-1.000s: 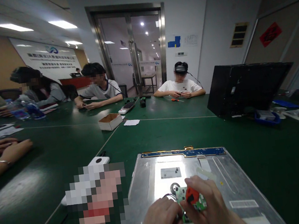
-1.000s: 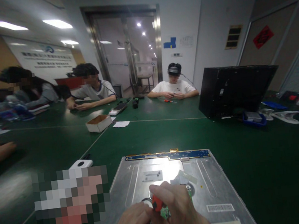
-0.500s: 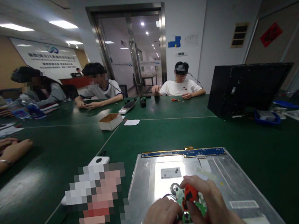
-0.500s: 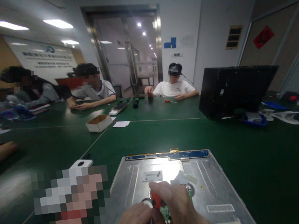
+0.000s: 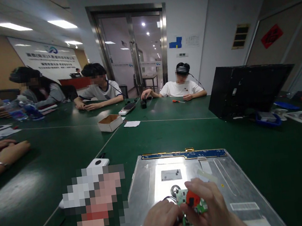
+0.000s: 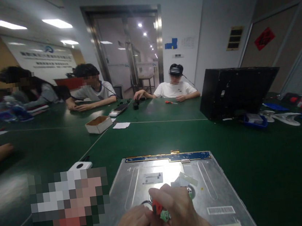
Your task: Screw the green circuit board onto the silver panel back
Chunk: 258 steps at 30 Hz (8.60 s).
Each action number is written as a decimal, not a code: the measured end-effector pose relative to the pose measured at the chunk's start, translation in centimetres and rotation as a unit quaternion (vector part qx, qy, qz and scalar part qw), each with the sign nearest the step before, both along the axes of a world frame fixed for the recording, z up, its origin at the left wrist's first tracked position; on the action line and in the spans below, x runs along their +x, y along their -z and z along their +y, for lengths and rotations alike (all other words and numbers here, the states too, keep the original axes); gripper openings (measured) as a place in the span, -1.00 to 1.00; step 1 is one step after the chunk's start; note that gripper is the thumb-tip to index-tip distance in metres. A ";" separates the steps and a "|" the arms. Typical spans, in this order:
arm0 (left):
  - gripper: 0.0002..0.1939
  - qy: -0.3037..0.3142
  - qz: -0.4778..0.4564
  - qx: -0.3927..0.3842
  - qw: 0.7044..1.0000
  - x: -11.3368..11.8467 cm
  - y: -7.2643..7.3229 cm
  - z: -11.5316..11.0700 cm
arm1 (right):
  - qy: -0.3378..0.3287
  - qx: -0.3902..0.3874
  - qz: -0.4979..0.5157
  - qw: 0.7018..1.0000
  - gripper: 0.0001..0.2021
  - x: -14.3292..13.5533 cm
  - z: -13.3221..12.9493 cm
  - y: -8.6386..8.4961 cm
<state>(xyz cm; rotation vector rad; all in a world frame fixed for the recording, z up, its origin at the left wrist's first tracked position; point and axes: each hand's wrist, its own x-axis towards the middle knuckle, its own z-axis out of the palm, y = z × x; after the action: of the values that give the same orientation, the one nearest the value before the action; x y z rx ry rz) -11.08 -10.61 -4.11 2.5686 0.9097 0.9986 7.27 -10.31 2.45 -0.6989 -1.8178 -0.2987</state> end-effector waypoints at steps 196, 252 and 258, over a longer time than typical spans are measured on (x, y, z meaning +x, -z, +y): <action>-0.81 0.005 0.014 -0.067 0.998 0.1 -2.3 -0.7 | -0.048 -0.046 0.008 0.998 -0.68 0.1 -0.1 -0.3; -0.75 0.005 0.016 -0.081 0.997 0.3 -2.9 -1.0 | -0.054 -0.005 0.063 0.997 -0.76 0.1 -0.5 -0.3; -0.80 -0.002 0.045 -0.101 0.994 0.1 -2.8 -1.0 | -0.045 -0.043 0.031 0.998 -0.73 0.4 -1.0 -0.1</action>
<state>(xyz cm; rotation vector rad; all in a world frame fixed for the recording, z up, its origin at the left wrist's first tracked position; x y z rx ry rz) -10.99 -11.65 -1.31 2.4582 0.9844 0.7550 7.66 -11.32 2.55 -0.6780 -1.8053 -0.1383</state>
